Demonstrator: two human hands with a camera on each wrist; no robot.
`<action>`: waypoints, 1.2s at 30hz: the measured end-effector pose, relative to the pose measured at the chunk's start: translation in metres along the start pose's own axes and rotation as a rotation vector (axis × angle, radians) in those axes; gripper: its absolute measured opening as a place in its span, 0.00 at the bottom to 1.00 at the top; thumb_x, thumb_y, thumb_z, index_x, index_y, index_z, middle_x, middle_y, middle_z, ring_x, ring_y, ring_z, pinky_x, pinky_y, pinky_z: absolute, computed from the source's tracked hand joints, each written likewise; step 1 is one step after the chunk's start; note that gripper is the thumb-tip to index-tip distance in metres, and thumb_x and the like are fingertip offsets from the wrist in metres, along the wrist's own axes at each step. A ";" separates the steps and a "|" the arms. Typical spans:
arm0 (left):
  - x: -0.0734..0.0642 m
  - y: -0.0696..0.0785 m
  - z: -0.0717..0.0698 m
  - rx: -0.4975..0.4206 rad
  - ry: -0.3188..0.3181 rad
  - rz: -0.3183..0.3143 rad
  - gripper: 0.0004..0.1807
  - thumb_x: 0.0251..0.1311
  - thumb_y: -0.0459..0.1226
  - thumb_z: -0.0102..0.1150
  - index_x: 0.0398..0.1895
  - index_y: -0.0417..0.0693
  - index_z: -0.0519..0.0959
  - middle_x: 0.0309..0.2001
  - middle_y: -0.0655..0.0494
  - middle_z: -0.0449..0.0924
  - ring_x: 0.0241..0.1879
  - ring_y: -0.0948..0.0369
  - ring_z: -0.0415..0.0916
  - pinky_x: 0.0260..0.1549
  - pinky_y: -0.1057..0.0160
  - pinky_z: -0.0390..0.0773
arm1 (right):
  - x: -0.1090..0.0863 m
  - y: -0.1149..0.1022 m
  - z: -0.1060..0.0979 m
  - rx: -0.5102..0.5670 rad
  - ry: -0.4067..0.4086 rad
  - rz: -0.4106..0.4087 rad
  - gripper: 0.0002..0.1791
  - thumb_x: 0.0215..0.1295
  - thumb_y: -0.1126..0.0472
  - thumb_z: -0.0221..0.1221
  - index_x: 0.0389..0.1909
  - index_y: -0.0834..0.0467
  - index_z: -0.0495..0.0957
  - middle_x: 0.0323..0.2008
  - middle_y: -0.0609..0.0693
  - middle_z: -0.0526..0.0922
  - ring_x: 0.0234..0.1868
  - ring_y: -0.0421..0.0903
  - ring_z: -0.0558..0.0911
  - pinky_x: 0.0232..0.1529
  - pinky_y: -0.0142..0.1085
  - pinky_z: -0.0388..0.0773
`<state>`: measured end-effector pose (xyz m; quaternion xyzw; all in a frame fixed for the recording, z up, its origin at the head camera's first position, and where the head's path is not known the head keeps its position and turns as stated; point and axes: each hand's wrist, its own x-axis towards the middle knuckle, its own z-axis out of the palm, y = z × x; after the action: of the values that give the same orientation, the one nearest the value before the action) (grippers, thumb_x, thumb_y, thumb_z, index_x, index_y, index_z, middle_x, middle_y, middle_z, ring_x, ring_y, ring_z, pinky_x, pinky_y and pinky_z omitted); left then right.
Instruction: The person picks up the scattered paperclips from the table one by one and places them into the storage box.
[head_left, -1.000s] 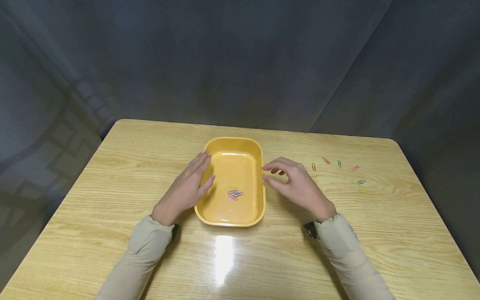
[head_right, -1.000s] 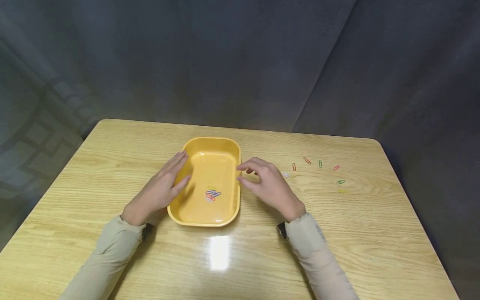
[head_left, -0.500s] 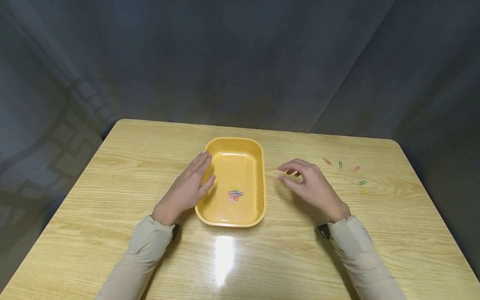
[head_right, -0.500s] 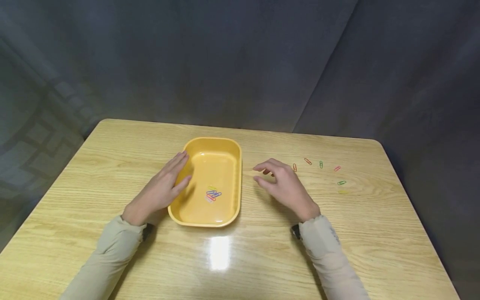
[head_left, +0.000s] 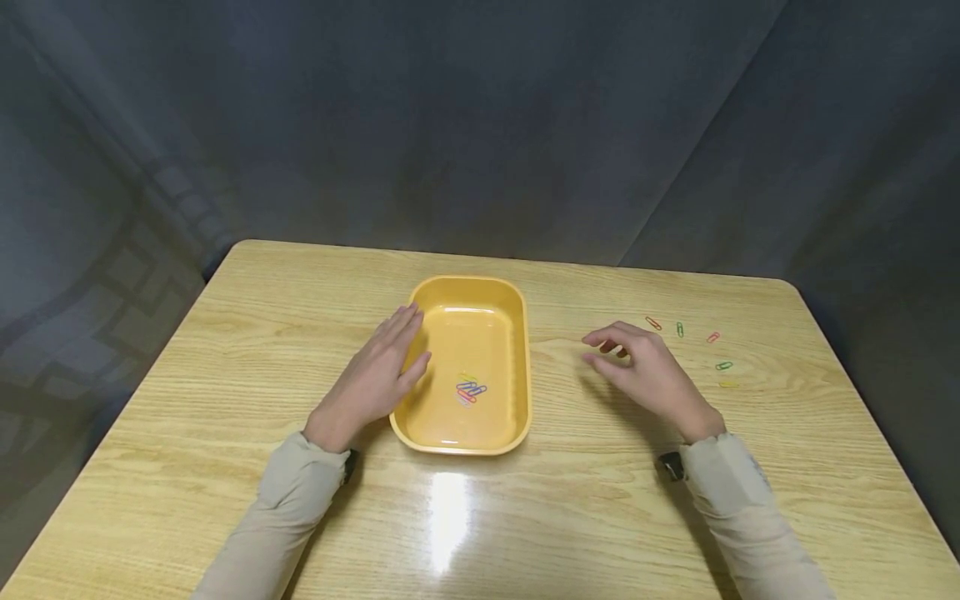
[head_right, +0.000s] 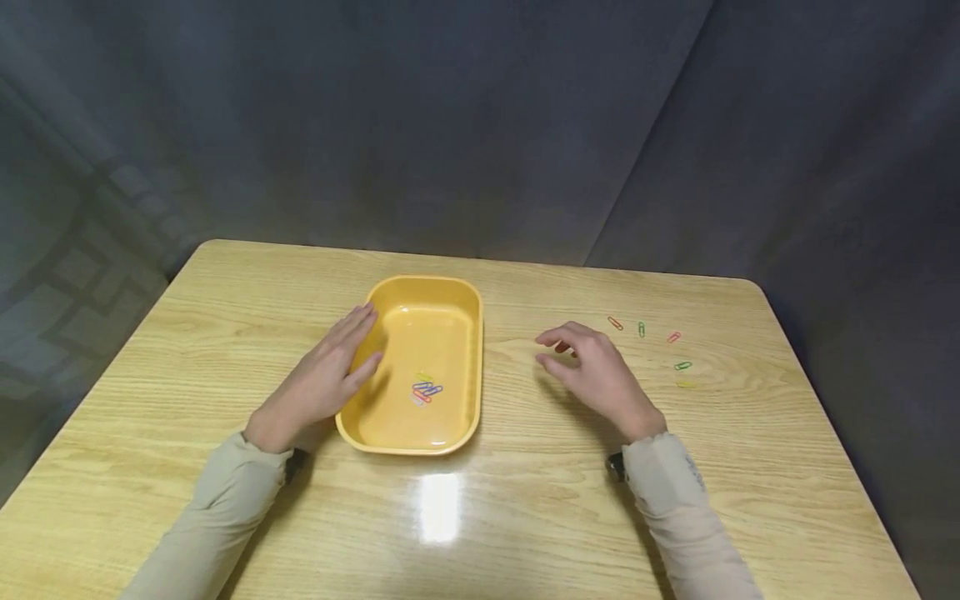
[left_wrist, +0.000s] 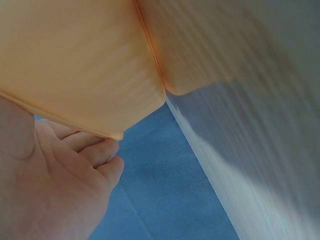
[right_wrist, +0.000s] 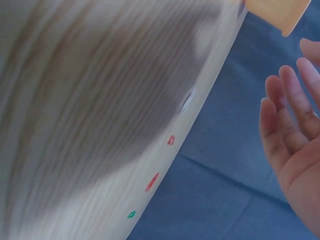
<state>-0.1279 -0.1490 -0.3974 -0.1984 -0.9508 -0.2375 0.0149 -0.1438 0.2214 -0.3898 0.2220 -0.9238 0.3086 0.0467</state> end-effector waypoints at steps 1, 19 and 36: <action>0.000 0.000 0.000 0.002 0.000 0.001 0.35 0.74 0.45 0.46 0.75 0.31 0.54 0.78 0.39 0.48 0.78 0.43 0.47 0.79 0.46 0.50 | 0.000 0.001 -0.001 -0.001 -0.006 0.008 0.11 0.66 0.62 0.64 0.47 0.61 0.83 0.45 0.55 0.86 0.43 0.51 0.83 0.43 0.48 0.83; 0.000 0.000 0.001 0.005 0.010 0.010 0.35 0.74 0.44 0.47 0.74 0.30 0.55 0.78 0.38 0.50 0.78 0.43 0.48 0.79 0.45 0.50 | -0.005 0.022 -0.008 -0.017 -0.095 0.112 0.13 0.67 0.59 0.63 0.49 0.60 0.83 0.48 0.55 0.85 0.45 0.50 0.82 0.45 0.45 0.83; 0.000 -0.002 0.002 -0.009 0.008 0.010 0.34 0.75 0.43 0.44 0.75 0.31 0.54 0.78 0.38 0.50 0.78 0.45 0.47 0.79 0.45 0.50 | -0.006 0.030 -0.014 -0.078 -0.174 0.180 0.13 0.66 0.63 0.63 0.49 0.64 0.83 0.43 0.56 0.85 0.45 0.55 0.83 0.47 0.53 0.83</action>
<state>-0.1286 -0.1495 -0.3996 -0.2022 -0.9487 -0.2425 0.0189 -0.1526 0.2531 -0.3965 0.1622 -0.9517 0.2551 -0.0532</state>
